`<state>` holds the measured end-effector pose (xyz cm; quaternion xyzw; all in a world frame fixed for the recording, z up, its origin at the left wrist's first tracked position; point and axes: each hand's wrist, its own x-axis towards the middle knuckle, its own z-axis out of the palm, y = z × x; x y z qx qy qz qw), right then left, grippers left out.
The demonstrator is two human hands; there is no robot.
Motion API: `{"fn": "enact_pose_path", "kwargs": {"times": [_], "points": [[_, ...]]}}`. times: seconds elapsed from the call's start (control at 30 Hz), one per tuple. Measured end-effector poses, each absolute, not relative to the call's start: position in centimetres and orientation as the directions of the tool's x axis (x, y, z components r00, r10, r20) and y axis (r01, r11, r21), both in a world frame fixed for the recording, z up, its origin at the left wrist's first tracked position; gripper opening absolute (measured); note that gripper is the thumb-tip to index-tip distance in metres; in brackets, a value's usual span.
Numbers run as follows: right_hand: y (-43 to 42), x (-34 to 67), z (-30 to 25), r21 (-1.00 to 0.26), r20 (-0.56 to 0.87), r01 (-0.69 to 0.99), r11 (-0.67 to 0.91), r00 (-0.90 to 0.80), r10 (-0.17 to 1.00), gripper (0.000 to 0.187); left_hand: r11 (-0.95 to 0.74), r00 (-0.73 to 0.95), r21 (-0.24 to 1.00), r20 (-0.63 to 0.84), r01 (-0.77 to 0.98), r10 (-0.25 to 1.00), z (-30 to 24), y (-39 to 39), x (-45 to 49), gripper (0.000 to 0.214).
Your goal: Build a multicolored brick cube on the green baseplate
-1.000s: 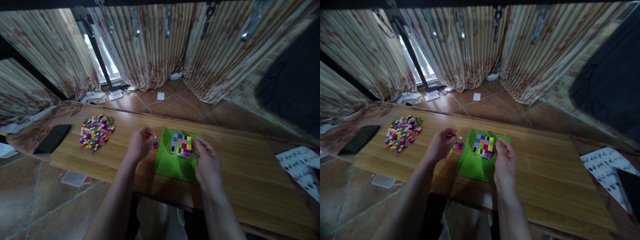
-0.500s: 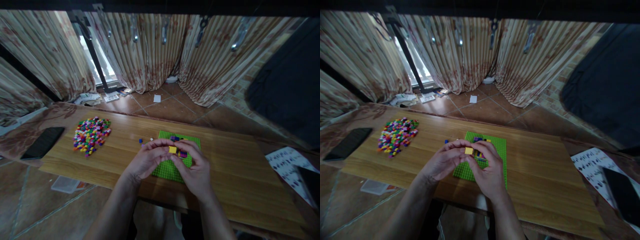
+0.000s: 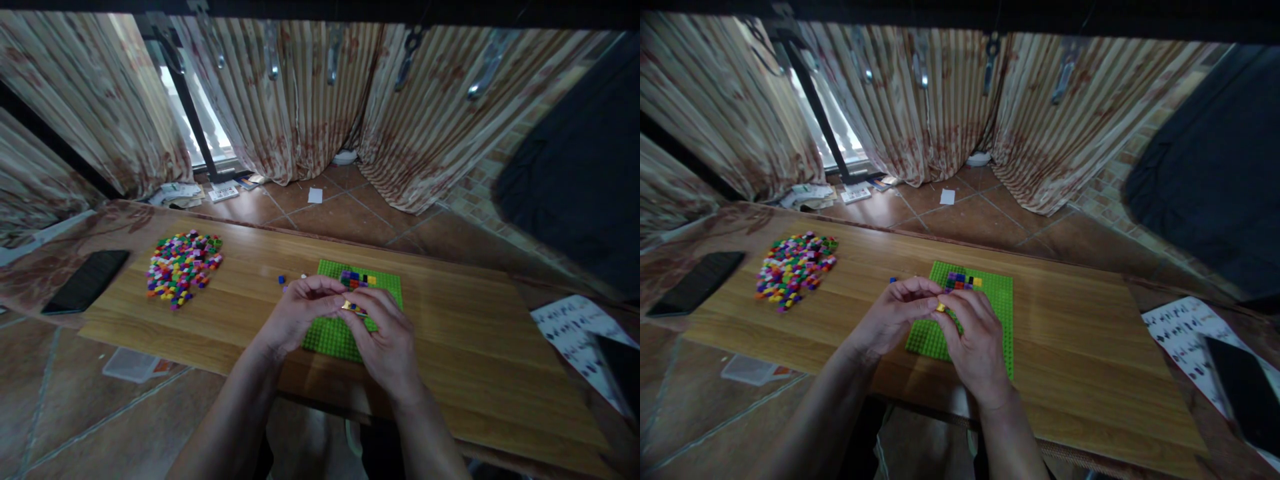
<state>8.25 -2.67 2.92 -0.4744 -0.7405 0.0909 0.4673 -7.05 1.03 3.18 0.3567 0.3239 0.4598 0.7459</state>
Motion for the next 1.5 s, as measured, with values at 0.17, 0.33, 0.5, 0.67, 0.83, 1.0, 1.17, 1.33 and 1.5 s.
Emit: {"fn": "enact_pose_path", "kwargs": {"times": [0.17,0.33,0.5,0.67,0.83,1.0,1.17,1.33,1.5], "points": [[-2.9,7.7,2.8,-0.524,0.659,0.653,0.546,-0.096,0.746,0.014,0.413,0.353,0.778,-0.262,-0.474,0.898,3.8,0.8,-7.1,0.026],[-3.0,7.7,3.0,-0.543,0.666,0.626,0.560,-0.086,0.741,0.016,0.474,0.396,0.729,-0.297,-0.494,0.869,4.1,1.0,-7.3,0.029],[-3.0,7.8,3.0,-0.569,0.639,0.599,0.563,-0.108,0.761,0.013,0.473,0.394,0.772,-0.312,-0.425,0.864,3.9,1.0,-7.4,0.029],[-3.2,8.0,3.0,-0.630,0.601,0.554,0.544,-0.096,0.794,0.012,0.463,0.416,0.797,-0.297,-0.387,0.859,4.1,1.1,-8.1,0.025],[-2.9,9.6,2.7,-0.829,0.535,0.411,0.379,0.387,0.751,0.012,0.418,0.251,0.763,-0.335,-0.493,0.908,4.1,1.9,-9.9,0.021],[-2.3,10.9,2.2,-0.885,0.460,0.319,0.339,0.495,0.737,0.016,0.350,0.110,0.833,-0.337,-0.428,0.935,3.4,2.4,-9.7,0.027],[-2.2,10.9,1.9,-0.854,0.471,0.398,0.335,0.321,0.822,0.012,0.331,0.136,0.892,-0.303,-0.308,0.943,3.3,1.8,-8.2,0.022],[-2.2,10.3,1.9,-0.758,0.509,0.514,0.401,0.081,0.857,0.020,0.319,0.124,0.917,-0.296,-0.240,0.947,3.4,1.4,-7.1,0.009],[-2.1,9.2,1.8,-0.641,0.535,0.623,0.449,-0.056,0.843,0.023,0.299,0.115,0.941,-0.284,-0.156,0.952,3.0,1.4,-6.6,0.007]]}}
